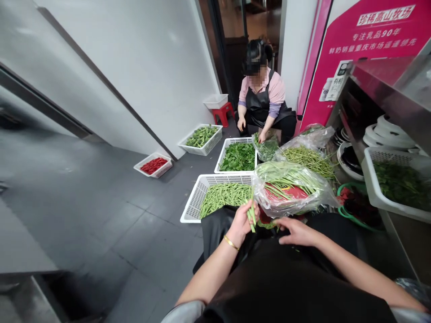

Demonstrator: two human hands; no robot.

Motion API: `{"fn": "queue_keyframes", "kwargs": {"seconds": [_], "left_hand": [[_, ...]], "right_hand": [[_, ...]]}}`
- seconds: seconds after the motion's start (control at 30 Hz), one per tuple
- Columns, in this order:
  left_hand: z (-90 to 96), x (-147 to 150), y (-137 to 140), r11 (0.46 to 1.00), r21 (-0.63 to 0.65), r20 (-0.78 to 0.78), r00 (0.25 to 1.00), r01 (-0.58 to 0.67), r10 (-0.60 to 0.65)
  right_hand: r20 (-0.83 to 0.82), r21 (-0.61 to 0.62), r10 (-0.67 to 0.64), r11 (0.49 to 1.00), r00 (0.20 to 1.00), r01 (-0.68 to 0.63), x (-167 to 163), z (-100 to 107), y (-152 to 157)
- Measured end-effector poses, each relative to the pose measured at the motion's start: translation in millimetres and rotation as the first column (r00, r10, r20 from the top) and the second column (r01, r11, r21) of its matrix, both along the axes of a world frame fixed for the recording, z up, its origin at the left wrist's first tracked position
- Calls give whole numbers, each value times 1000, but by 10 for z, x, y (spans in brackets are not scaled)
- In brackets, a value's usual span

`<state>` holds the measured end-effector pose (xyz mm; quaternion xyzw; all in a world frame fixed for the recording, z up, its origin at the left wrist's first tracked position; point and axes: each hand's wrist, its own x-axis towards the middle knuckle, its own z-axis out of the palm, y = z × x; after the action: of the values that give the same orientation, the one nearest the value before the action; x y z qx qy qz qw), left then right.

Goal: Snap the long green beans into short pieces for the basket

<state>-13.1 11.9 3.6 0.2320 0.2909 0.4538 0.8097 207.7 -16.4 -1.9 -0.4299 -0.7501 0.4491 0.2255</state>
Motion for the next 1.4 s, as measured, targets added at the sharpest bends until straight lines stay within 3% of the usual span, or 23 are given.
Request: {"fn": "queue_keyframes", "kwargs": {"seconds": [0.1,0.17,0.27,0.33,0.4,0.43,0.53,0.6,0.67,0.73,0.83,0.9,0.97,1.03,1.07,1.1,1.17,1.23,1.27,1.33,1.4], "left_hand": [[-100,154,-140,954,85,-67,957,286,-281],[-105,263,-207,945,123,-159,946,304,-283],[-37,272,-185,992,112,-222,975,54,-28],[-1,207,-115,984,58,-222,958,-171,180],[-12,173,-51,957,12,-233,929,-291,286],[-36,184,-33,959,4,-246,929,-282,275],[-144,310,-39,994,37,-342,934,-100,107],[-206,389,-66,996,75,-459,888,45,-5],[-241,404,-82,984,88,-548,833,153,-81],[-250,362,-85,965,89,-592,792,247,-148],[-234,301,-91,891,90,-626,722,444,-297],[-216,325,-106,855,105,-592,723,508,-357],[-204,399,-122,881,158,-518,797,445,-310],[-205,476,-116,928,202,-444,874,314,-199],[-213,497,-97,950,204,-407,903,237,-137],[-226,500,-67,970,187,-369,926,156,-78],[-262,450,16,995,103,-276,961,1,28],[-299,362,100,997,-11,-176,982,-74,71],[-314,321,130,996,-57,-135,989,-65,57],[-334,270,153,994,-109,-74,997,4,-12],[-342,258,138,989,-117,-56,993,94,-101]], "right_hand": [[-331,-254,-233,955,914,151,-67,115,140],[-474,-308,-364,921,802,236,-136,216,235],[-571,-306,-480,877,666,370,-206,269,220],[-588,-333,-535,844,607,421,-229,222,130],[-544,-383,-541,840,642,384,-259,129,48],[-507,-408,-513,851,692,332,-282,72,24],[-367,-418,-394,879,843,229,-346,-99,30],[-233,-291,-348,916,908,277,-321,-177,70],[-71,-54,-275,961,959,272,-206,-211,104],[69,152,-139,980,988,127,-36,-211,112],[165,202,80,973,983,-113,151,-196,70],[80,129,59,989,995,-69,137,-193,34],[-131,-36,-149,989,980,145,23,-197,21],[-340,-266,-406,907,849,327,-98,-207,46],[-399,-358,-487,863,777,357,-126,-216,78],[-421,-415,-505,846,754,335,-121,-230,124],[-332,-421,-328,890,884,172,-9,-277,270],[10,-323,-46,945,999,47,171,-362,490],[249,-219,-5,974,969,61,251,-420,623],[622,5,-125,988,773,155,333,-560,906],[749,84,-191,977,634,195,294,-716,1163]]}}
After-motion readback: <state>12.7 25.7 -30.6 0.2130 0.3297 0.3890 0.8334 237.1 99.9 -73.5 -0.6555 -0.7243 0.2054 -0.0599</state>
